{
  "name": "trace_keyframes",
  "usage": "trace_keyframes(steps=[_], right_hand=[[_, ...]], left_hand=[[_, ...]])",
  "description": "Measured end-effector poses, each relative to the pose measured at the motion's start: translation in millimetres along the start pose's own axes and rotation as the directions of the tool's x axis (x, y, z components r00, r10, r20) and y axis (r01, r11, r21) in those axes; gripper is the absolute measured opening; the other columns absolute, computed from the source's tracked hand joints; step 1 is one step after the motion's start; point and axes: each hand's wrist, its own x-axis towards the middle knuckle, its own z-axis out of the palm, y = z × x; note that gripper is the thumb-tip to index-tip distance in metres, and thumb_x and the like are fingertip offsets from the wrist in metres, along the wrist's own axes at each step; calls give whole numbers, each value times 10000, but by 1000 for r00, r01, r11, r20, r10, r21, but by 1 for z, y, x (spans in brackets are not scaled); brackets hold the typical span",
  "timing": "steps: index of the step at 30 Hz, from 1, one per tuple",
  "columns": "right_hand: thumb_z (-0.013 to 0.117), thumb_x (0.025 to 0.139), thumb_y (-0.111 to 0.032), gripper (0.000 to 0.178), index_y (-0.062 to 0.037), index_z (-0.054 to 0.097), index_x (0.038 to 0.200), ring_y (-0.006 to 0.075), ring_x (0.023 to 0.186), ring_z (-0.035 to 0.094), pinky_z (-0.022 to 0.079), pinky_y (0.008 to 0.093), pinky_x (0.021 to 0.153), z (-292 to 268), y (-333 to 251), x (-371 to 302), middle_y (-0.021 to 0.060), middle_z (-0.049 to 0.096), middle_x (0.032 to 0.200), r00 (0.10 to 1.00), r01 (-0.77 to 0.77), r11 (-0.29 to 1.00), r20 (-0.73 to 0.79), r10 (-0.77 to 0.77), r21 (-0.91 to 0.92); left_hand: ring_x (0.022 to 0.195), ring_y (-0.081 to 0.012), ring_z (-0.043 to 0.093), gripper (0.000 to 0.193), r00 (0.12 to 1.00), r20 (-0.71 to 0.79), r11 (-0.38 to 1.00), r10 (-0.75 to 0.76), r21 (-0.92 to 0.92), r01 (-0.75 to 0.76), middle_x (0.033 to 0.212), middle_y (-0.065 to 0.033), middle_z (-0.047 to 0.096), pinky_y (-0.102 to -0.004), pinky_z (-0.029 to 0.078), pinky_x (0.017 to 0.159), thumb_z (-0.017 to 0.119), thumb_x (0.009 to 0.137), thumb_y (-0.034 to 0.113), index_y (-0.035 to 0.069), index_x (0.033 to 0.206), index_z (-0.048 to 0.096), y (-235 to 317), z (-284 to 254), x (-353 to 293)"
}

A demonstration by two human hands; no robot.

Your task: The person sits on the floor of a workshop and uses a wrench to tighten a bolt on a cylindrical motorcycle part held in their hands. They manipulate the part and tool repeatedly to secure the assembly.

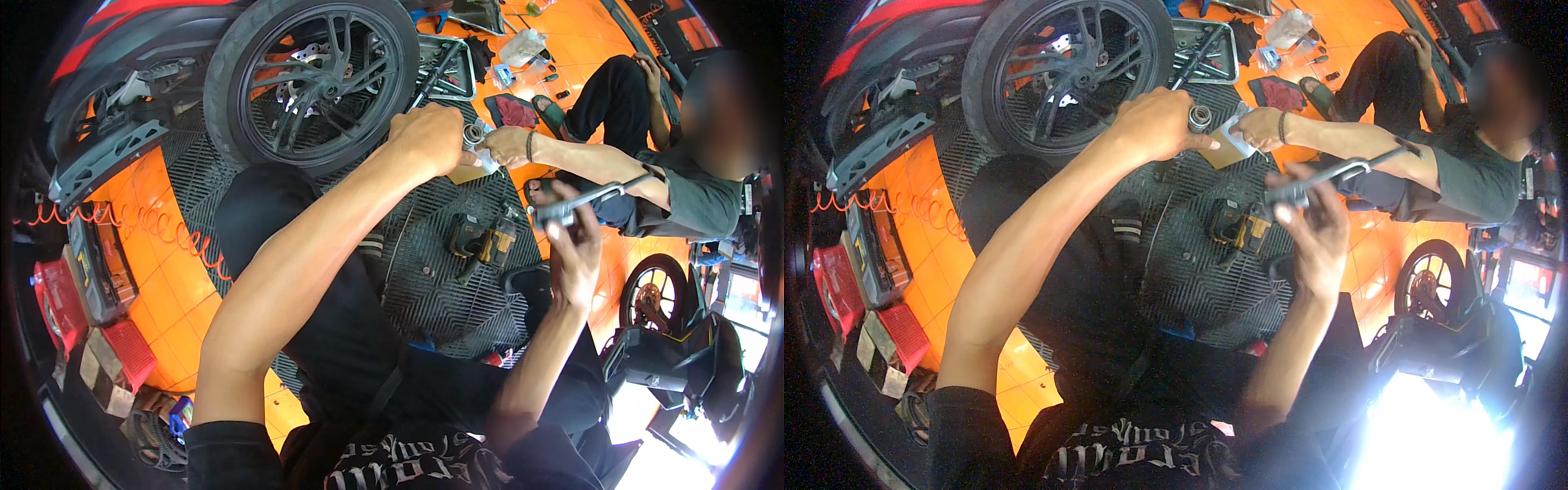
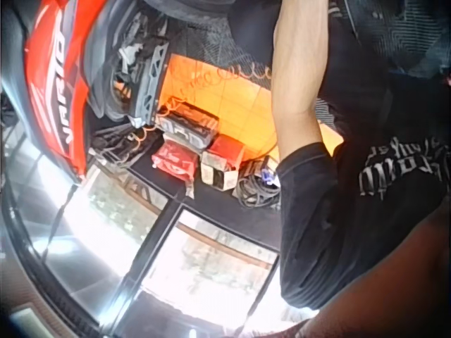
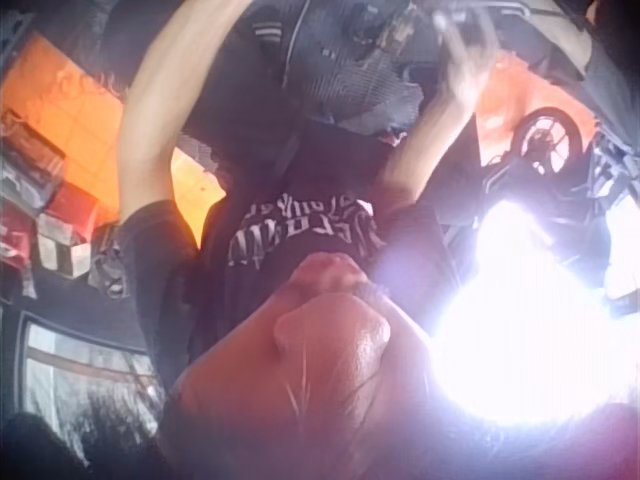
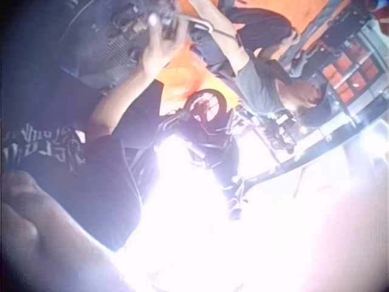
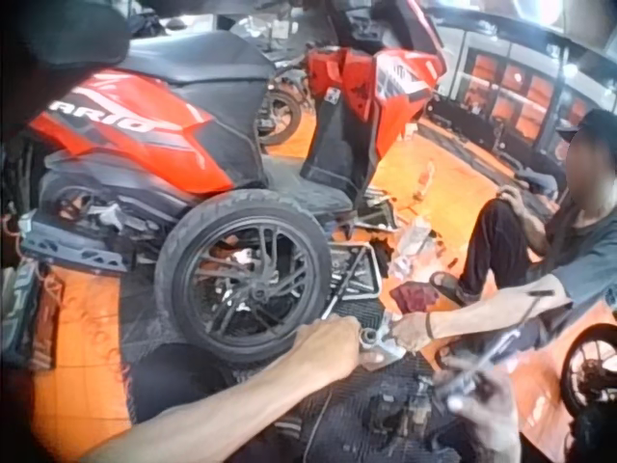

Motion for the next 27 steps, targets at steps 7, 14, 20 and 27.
trace_keyframes(steps=[7, 14, 20, 27], right_hand=[[789, 851, -7, 341, 37, 690, 1175, 139, 965, 693, 566, 280, 826, 66, -12, 57, 95, 732, 1109, 975, 216, 893, 36, -219, -394], [827, 800, -106, 332, -13, 734, 1105, 228, 908, 733, 558, 351, 809, 81, -11, 65, 129, 762, 1011, 922, 367, 661, 159, -354, -654], [841, 773, -123, 374, -5, 726, 1109, 283, 889, 732, 550, 363, 792, 80, -23, 77, 161, 746, 962, 883, 462, 495, 330, -334, -736], [858, 750, -143, 370, 19, 731, 1057, 296, 729, 697, 535, 383, 693, 72, -13, 91, 185, 723, 851, 890, 453, 576, 373, -260, -680]], left_hand=[[935, -427, 711, 592, 997, -33, 987, 69, -146, -73, 879, -246, 733, -489, 544, 853, 850, 729, 560, 10, 931, 767, -13, 16, 13], [963, -402, 715, 540, 997, 19, 966, 79, -247, -72, 938, -235, 741, -471, 545, 865, 865, 743, 491, 22, 996, 773, -19, 12, 7], [1029, -400, 699, 463, 994, 31, 936, 108, -340, -91, 1014, -233, 737, -470, 536, 906, 866, 773, 351, 23, 1077, 751, -15, 5, -1], [1074, -407, 678, 436, 992, 57, 933, 108, -350, -81, 1063, -241, 723, -484, 522, 923, 835, 802, 272, 14, 1133, 720, -15, 4, -4]])
